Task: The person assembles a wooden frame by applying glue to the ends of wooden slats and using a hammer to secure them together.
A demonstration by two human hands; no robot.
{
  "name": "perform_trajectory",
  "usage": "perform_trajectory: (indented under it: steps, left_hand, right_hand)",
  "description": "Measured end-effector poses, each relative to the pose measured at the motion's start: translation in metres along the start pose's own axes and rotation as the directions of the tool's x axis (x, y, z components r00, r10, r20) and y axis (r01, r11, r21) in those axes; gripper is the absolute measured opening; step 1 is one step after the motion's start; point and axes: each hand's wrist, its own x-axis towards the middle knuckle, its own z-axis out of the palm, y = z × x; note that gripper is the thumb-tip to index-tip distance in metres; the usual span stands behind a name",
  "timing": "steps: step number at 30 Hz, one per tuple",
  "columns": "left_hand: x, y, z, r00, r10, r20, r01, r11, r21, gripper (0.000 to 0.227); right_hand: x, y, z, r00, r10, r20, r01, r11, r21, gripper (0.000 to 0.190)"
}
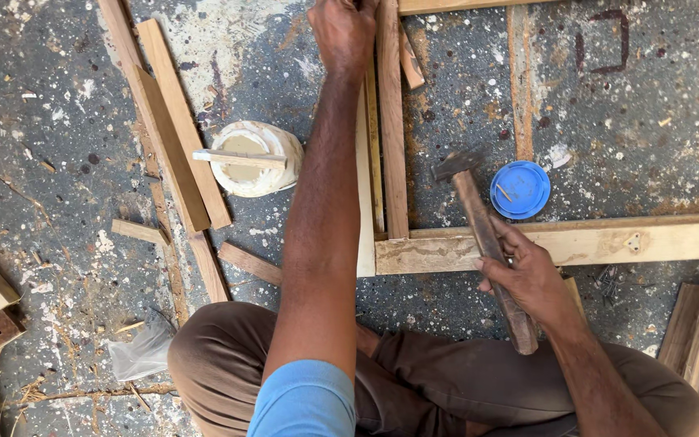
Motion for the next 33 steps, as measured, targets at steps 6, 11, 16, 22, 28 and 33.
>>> perform_trajectory:
  steps: [6,11,16,22,28,33]
  left_hand:
    - [-0.002,-0.003,0.003,0.995,-0.056,0.082,0.055,0.998,0.019,0.01]
    - [-0.001,0.003,-0.001,0.99,-0.093,0.108,0.086,0.994,0.073,0.009]
    - [0.005,0.01,-0.01,0.976,-0.137,0.171,0.132,0.991,0.037,0.012]
    - [0.009,0.016,-0.017,0.953,-0.198,0.228,0.197,0.98,0.028,0.014]
    - [0.01,0.017,-0.016,0.951,-0.213,0.226,0.206,0.977,0.057,0.018]
    - [0.006,0.013,-0.012,0.94,-0.222,0.259,0.215,0.975,0.055,0.013]
  right_hand:
    - [0.013,-0.026,0.001,0.906,-0.407,-0.116,0.382,0.905,-0.189,0.075]
    - [0.062,-0.075,0.004,0.837,-0.524,-0.159,0.406,0.788,-0.463,0.069]
    - [0.132,-0.118,0.013,0.665,-0.745,-0.042,0.555,0.532,-0.639,0.055]
    - [0.182,-0.139,0.023,0.615,-0.787,0.052,0.534,0.367,-0.761,0.048]
    - [0.195,-0.127,0.025,0.564,-0.817,0.118,0.52,0.242,-0.819,0.049]
    - [0.199,-0.114,0.023,0.552,-0.833,0.038,0.536,0.319,-0.781,0.047]
